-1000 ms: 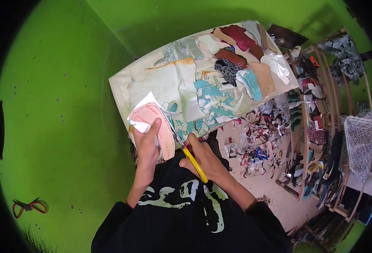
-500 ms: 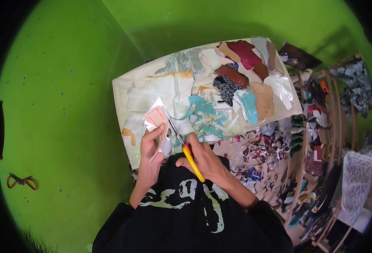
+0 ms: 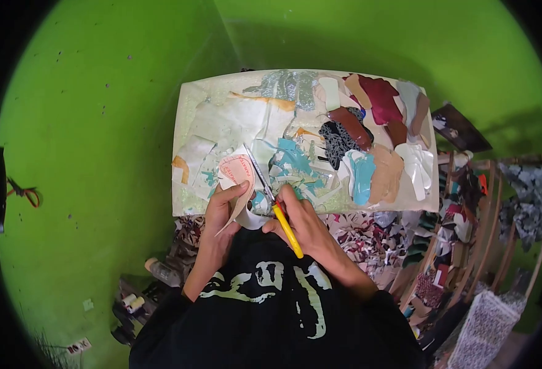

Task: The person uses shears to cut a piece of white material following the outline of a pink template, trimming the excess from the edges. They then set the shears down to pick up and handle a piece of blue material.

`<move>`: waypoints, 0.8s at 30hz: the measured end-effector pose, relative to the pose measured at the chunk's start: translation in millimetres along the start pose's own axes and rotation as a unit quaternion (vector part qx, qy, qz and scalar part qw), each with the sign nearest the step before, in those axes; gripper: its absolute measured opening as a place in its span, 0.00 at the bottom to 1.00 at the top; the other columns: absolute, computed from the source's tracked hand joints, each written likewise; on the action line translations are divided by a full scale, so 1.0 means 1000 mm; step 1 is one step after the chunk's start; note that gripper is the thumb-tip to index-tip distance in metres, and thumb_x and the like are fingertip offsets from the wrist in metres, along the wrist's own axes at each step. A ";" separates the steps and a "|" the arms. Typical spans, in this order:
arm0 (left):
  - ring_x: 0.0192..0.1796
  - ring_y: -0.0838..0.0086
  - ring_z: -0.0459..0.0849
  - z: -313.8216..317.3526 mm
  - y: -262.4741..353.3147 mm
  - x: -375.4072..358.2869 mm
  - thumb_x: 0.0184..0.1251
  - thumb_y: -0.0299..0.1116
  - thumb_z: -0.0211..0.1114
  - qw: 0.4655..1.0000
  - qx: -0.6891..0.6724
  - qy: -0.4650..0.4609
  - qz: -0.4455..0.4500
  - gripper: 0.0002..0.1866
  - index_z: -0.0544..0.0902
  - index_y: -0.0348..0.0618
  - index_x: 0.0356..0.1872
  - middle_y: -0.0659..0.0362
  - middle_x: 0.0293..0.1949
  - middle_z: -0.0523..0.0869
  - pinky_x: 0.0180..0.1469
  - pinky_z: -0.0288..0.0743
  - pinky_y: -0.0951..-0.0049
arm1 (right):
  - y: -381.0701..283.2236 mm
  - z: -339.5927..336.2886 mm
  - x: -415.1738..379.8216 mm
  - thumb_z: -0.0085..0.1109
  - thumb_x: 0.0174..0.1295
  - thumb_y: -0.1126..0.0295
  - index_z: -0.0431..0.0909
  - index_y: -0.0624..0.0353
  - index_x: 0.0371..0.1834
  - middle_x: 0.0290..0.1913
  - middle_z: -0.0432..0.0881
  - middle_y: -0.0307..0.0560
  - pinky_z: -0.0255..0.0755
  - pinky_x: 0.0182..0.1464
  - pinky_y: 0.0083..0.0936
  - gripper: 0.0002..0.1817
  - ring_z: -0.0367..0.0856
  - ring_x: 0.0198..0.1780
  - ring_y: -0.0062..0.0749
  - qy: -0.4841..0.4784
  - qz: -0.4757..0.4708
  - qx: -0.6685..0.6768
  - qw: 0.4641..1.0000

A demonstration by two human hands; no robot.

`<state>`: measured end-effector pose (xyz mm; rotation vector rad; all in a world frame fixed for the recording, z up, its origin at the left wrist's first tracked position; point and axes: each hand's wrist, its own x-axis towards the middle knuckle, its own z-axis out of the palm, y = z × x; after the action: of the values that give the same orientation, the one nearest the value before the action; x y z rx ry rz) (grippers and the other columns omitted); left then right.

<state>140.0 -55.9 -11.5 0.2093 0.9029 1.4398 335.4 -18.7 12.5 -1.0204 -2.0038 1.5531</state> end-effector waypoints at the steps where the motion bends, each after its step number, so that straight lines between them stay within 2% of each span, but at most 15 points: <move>1: 0.44 0.73 0.86 -0.002 -0.001 -0.001 0.62 0.24 0.69 1.000 0.009 0.001 0.010 0.19 0.78 0.36 0.54 0.56 0.44 0.86 0.48 0.79 0.73 | 0.002 -0.002 0.000 0.71 0.59 0.48 0.61 0.63 0.44 0.25 0.72 0.55 0.68 0.32 0.37 0.33 0.72 0.25 0.58 -0.011 0.006 0.010 1.000; 3: 0.44 0.73 0.86 -0.004 0.001 -0.006 0.61 0.23 0.69 0.999 0.027 0.006 0.023 0.19 0.78 0.36 0.54 0.57 0.44 0.86 0.48 0.79 0.73 | 0.006 -0.005 0.000 0.70 0.58 0.46 0.60 0.63 0.44 0.26 0.72 0.55 0.67 0.32 0.37 0.34 0.72 0.26 0.58 -0.041 0.027 0.042 0.998; 9: 0.44 0.73 0.86 0.004 0.011 -0.020 0.60 0.22 0.70 0.996 0.085 0.027 0.032 0.21 0.78 0.36 0.55 0.57 0.44 0.86 0.48 0.80 0.73 | 0.006 0.006 0.005 0.69 0.56 0.39 0.59 0.64 0.46 0.25 0.71 0.56 0.66 0.32 0.40 0.40 0.71 0.28 0.64 -0.002 -0.121 -0.038 0.992; 12: 0.44 0.73 0.86 -0.005 0.018 -0.023 0.60 0.22 0.70 0.995 0.098 0.015 0.026 0.21 0.78 0.36 0.55 0.56 0.45 0.86 0.48 0.80 0.72 | 0.001 0.006 0.008 0.68 0.57 0.40 0.59 0.64 0.46 0.25 0.71 0.57 0.67 0.32 0.41 0.39 0.72 0.28 0.66 -0.060 -0.047 0.014 0.997; 15: 0.44 0.73 0.86 -0.016 0.031 -0.026 0.60 0.21 0.70 0.995 0.102 -0.002 0.016 0.22 0.77 0.36 0.56 0.56 0.45 0.86 0.48 0.81 0.72 | -0.001 0.012 0.011 0.68 0.57 0.41 0.60 0.63 0.46 0.26 0.72 0.58 0.68 0.32 0.41 0.38 0.72 0.29 0.66 -0.056 -0.055 -0.013 0.997; 18: 0.45 0.73 0.86 -0.029 0.045 -0.028 0.59 0.21 0.70 0.994 0.105 -0.010 0.015 0.23 0.77 0.35 0.57 0.55 0.46 0.86 0.48 0.81 0.71 | -0.017 0.020 0.011 0.70 0.55 0.40 0.61 0.64 0.46 0.26 0.73 0.57 0.68 0.32 0.39 0.39 0.74 0.29 0.65 -0.055 0.031 0.013 0.998; 21: 0.45 0.73 0.86 -0.041 0.065 -0.030 0.58 0.20 0.70 0.992 0.117 -0.034 0.025 0.23 0.77 0.35 0.57 0.56 0.46 0.86 0.48 0.81 0.71 | -0.022 0.027 0.018 0.72 0.50 0.37 0.62 0.64 0.47 0.27 0.74 0.58 0.69 0.33 0.40 0.43 0.75 0.31 0.64 -0.041 -0.020 0.016 0.999; 24: 0.45 0.73 0.86 -0.062 0.086 -0.034 0.58 0.20 0.70 0.986 0.145 -0.078 0.006 0.24 0.77 0.35 0.57 0.56 0.46 0.86 0.49 0.81 0.71 | -0.033 0.039 0.025 0.74 0.47 0.37 0.62 0.64 0.48 0.29 0.75 0.58 0.70 0.35 0.42 0.45 0.76 0.32 0.63 -0.058 -0.078 -0.115 0.989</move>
<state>39.7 -95.4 14.9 0.5374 0.9806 1.2792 281.9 -28.8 29.4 -0.8469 -2.3257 1.3514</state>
